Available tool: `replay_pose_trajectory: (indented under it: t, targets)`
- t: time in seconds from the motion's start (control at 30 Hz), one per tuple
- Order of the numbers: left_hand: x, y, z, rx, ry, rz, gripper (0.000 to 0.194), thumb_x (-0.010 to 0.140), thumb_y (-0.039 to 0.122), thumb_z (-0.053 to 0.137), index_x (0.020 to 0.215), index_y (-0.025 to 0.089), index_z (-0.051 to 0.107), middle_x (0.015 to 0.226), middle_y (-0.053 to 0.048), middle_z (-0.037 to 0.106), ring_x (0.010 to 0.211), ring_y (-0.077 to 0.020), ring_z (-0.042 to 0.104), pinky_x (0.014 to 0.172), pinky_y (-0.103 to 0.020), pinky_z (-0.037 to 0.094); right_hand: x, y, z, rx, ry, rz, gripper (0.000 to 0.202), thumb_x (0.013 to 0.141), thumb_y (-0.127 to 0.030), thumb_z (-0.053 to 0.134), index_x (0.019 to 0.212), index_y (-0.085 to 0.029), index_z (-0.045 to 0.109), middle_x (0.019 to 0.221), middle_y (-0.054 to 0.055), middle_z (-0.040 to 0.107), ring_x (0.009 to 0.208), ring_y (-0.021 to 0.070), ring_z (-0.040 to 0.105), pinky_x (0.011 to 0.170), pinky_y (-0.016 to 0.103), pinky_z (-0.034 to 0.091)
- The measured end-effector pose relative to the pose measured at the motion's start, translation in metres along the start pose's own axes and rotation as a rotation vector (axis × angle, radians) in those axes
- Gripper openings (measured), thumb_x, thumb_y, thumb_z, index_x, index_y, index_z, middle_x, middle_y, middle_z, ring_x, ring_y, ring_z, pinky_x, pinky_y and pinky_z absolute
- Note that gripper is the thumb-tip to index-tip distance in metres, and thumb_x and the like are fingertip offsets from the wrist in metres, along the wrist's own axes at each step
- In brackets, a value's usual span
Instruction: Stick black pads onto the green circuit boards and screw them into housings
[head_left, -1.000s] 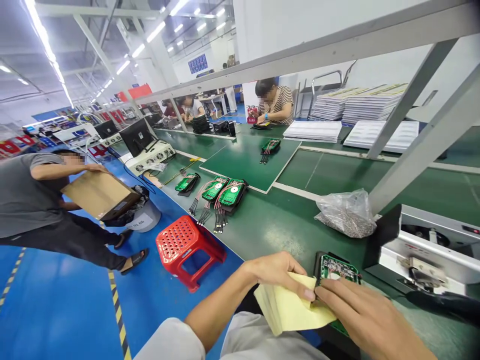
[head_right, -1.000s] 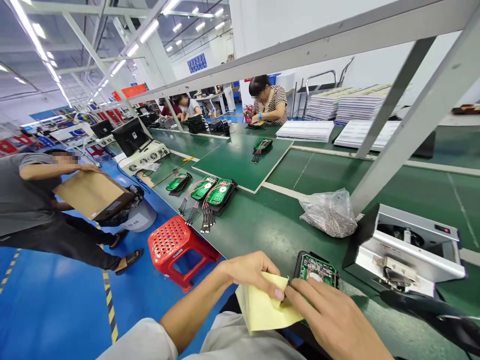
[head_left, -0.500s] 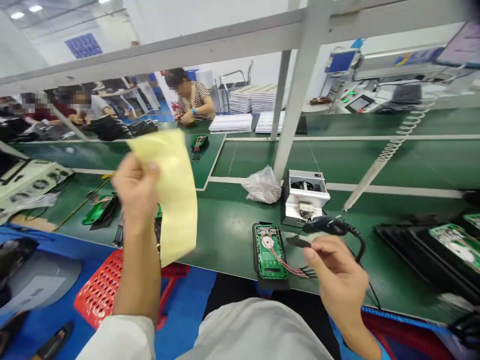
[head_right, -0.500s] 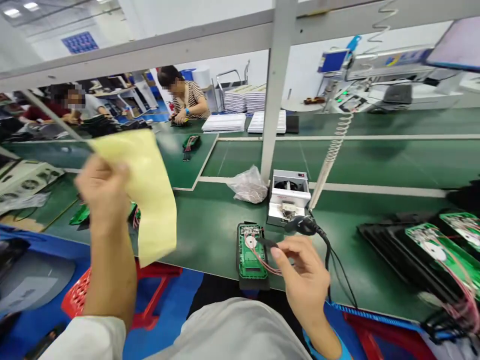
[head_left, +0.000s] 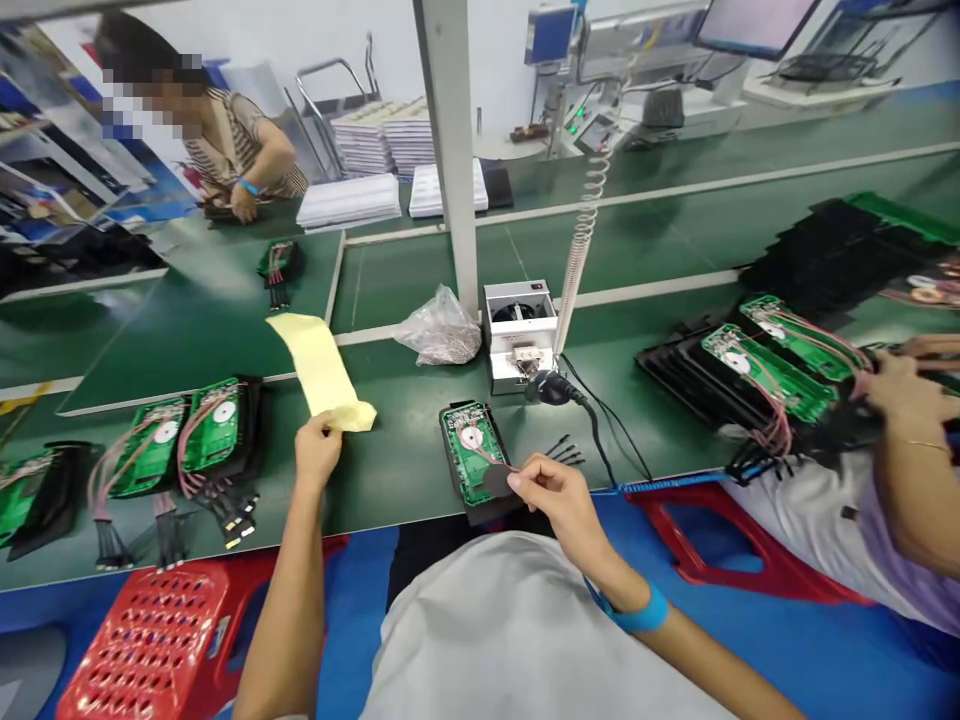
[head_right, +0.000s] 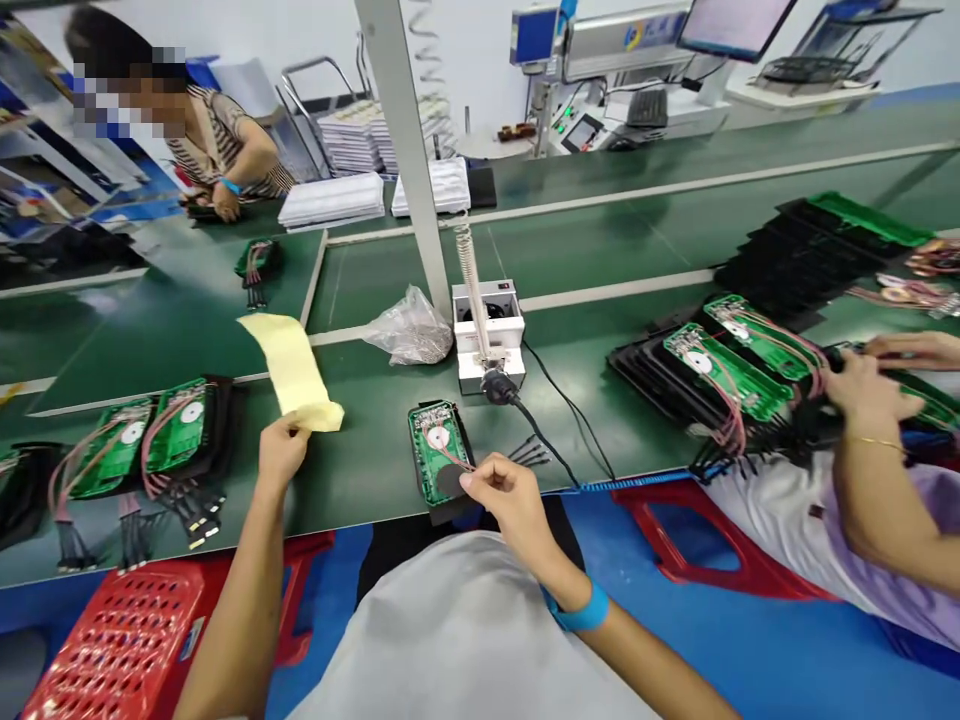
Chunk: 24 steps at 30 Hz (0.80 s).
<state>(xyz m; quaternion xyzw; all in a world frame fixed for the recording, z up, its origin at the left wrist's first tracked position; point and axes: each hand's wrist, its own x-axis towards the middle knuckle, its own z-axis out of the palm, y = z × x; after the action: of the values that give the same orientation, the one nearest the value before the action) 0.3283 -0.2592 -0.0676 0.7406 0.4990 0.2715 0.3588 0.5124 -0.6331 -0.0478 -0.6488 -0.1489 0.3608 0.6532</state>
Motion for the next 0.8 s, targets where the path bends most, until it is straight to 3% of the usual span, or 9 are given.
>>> replay_pose_trajectory:
  t: [0.07,0.13,0.2,0.23,0.33,0.47,0.6,0.73,0.8]
  targets:
    - [-0.015,0.000,-0.003,0.108,0.021,0.071,0.064,0.064,0.028,0.069,0.126,0.013,0.076,0.140,-0.017,0.074,0.140,-0.0391,0.065,0.132,-0.062,0.044,0.003,0.002,-0.003,-0.031,0.032,-0.043,0.046,0.082,-0.059,0.087,0.072,-0.017,0.070,0.078,0.001,0.058,0.074,0.0087,0.052,0.072,0.025,0.041]
    - [-0.038,0.014,-0.009,0.243,0.074,0.235,0.088,0.067,0.024,0.071,0.153,0.017,0.062,0.173,-0.016,0.046,0.166,-0.0416,0.039,0.143,-0.064,0.026,0.005,0.004,-0.003,-0.101,0.056,-0.133,0.038,0.086,-0.055,0.085,0.077,-0.019,0.075,0.089,0.003,0.064,0.088,0.0120,0.061,0.083,0.027,0.048]
    - [-0.067,0.035,-0.006,0.316,0.069,0.393,0.091,0.075,0.025,0.074,0.163,0.022,0.053,0.184,-0.013,0.024,0.174,-0.0406,0.022,0.146,-0.065,0.018,0.008,0.006,-0.001,-0.182,0.066,-0.206,0.032,0.088,-0.052,0.083,0.081,-0.021,0.079,0.105,0.006,0.069,0.106,0.0159,0.066,0.093,0.028,0.052]
    - [-0.083,0.046,0.001,0.299,0.012,0.453,0.085,0.080,0.026,0.073,0.163,0.025,0.053,0.185,-0.011,0.021,0.174,-0.0380,0.023,0.146,-0.063,0.022,0.010,0.008,0.000,-0.212,0.068,-0.217,0.032,0.088,-0.053,0.083,0.082,-0.021,0.081,0.113,0.007,0.069,0.113,0.0173,0.066,0.097,0.029,0.053]
    - [-0.126,0.069,0.043,0.224,-0.295,0.580,0.066,0.088,0.022,0.069,0.153,0.032,0.063,0.188,-0.004,0.013,0.175,-0.0346,0.023,0.143,-0.062,0.032,0.015,0.011,0.002,-0.213,0.065,-0.156,0.035,0.087,-0.057,0.083,0.086,-0.021,0.083,0.129,0.009,0.065,0.113,0.0172,0.067,0.097,0.030,0.058]
    - [-0.148,0.077,0.106,0.258,-0.465,0.625,0.055,0.088,0.012,0.064,0.139,0.031,0.072,0.189,-0.002,-0.003,0.178,-0.0404,0.009,0.139,-0.074,0.030,0.015,0.005,0.003,-0.143,0.077,-0.056,0.041,0.080,-0.061,0.087,0.084,-0.020,0.083,0.133,0.011,0.059,0.109,0.0172,0.065,0.082,0.027,0.061]
    - [-0.136,0.078,0.130,0.241,-0.480,0.582,0.023,0.098,0.023,0.059,0.114,0.020,0.076,0.188,-0.006,0.008,0.177,-0.0380,0.016,0.138,-0.069,0.033,0.012,-0.008,0.001,-0.051,0.034,0.008,0.041,0.075,-0.060,0.091,0.082,-0.020,0.083,0.129,0.010,0.060,0.120,0.0212,0.063,0.081,0.028,0.063]
    - [-0.120,0.082,0.125,0.157,-0.482,0.490,0.022,0.104,0.030,0.053,0.105,0.019,0.072,0.177,-0.008,0.043,0.171,-0.0315,0.035,0.138,-0.065,0.038,0.020,-0.013,0.003,-0.017,0.061,0.012,0.041,0.075,-0.058,0.092,0.074,-0.020,0.080,0.127,0.008,0.064,0.118,0.0205,0.065,0.101,0.036,0.060]
    - [-0.117,0.082,0.121,0.171,-0.537,0.496,0.022,0.099,0.024,0.056,0.114,0.022,0.072,0.176,-0.005,0.045,0.171,-0.0322,0.034,0.136,-0.069,0.038,0.026,-0.012,0.007,-0.023,0.118,-0.025,0.043,0.074,-0.058,0.092,0.068,-0.018,0.076,0.127,0.009,0.066,0.124,0.0226,0.064,0.110,0.038,0.055]
